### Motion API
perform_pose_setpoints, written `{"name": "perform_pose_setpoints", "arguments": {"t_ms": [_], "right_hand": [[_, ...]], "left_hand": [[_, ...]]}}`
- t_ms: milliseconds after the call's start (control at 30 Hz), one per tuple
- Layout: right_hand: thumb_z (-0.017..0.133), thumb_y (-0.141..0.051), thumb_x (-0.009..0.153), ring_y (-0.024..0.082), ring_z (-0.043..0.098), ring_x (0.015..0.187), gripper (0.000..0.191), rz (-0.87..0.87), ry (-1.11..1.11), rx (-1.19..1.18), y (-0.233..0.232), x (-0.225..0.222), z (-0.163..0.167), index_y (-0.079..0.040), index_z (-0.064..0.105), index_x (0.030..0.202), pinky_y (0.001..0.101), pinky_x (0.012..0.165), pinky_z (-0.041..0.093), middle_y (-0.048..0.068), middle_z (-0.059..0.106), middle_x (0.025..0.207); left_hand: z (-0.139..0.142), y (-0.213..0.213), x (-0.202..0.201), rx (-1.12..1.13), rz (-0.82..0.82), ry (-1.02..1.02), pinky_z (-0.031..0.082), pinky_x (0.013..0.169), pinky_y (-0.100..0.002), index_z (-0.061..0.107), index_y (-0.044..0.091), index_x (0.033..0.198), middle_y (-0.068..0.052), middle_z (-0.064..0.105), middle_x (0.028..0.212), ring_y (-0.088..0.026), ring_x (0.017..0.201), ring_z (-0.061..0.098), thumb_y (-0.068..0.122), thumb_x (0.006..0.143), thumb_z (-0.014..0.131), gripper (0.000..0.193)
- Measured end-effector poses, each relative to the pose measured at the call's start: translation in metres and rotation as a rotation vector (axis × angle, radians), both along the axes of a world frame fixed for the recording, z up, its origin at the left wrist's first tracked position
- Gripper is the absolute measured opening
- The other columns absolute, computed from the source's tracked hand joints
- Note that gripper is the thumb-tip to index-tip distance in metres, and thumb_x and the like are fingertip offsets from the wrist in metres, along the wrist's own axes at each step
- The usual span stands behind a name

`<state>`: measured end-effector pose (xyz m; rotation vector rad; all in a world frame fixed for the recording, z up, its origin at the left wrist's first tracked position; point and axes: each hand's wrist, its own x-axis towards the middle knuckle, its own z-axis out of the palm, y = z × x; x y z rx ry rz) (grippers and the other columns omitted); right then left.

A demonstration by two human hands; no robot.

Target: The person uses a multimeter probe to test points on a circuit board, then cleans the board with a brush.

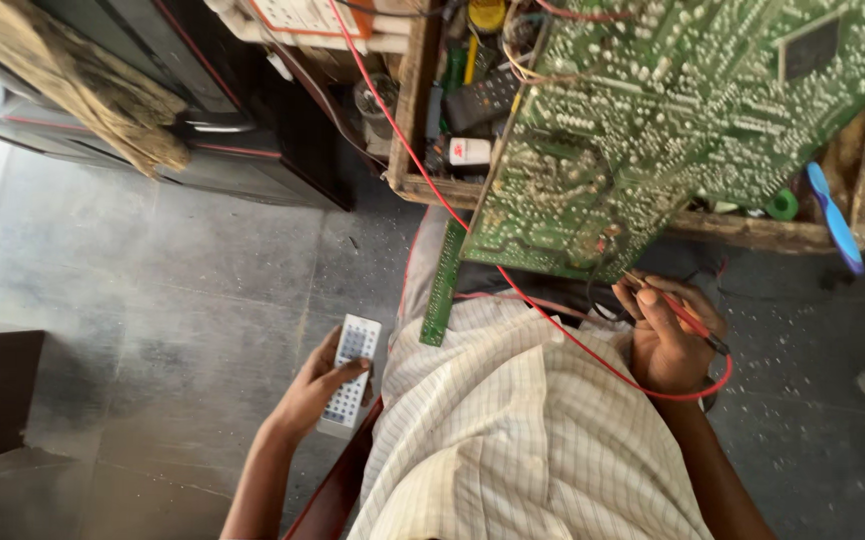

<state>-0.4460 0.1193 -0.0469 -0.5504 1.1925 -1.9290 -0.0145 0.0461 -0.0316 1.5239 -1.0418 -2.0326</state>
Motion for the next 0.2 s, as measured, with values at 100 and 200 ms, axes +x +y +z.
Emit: {"name": "perform_pose_setpoints", "arguments": {"t_ms": [100,200], "right_hand": [[0.065,0.004,0.103,0.033,0.069,0.112,0.011,0.035,-0.002,-0.033,-0.002,-0.006,-0.015,0.007,0.066,0.113,0.0485,0.102,0.061,0.023,0.070,0.118],[0.062,-0.005,0.107,0.037,0.068,0.123,0.026,0.228,0.029,-0.158,-0.011,-0.015,-0.031,0.016,0.066,0.122,0.0455,0.112,0.054,0.029,0.069,0.127]], "left_hand": [[-0.016,-0.001,0.004,-0.134,-0.046,-0.100,0.044,0.108,-0.034,0.032,0.005,0.157,-0.011,0.061,0.144,-0.021,0.130,0.058,0.009,0.091,0.064,0.073],[-0.025,0.000,0.020,-0.221,-0.272,-0.205,0.024,0.122,-0.034,0.022,0.004,0.159,-0.013,0.034,0.166,-0.020,0.153,0.029,0.017,0.098,0.067,0.076]]}}
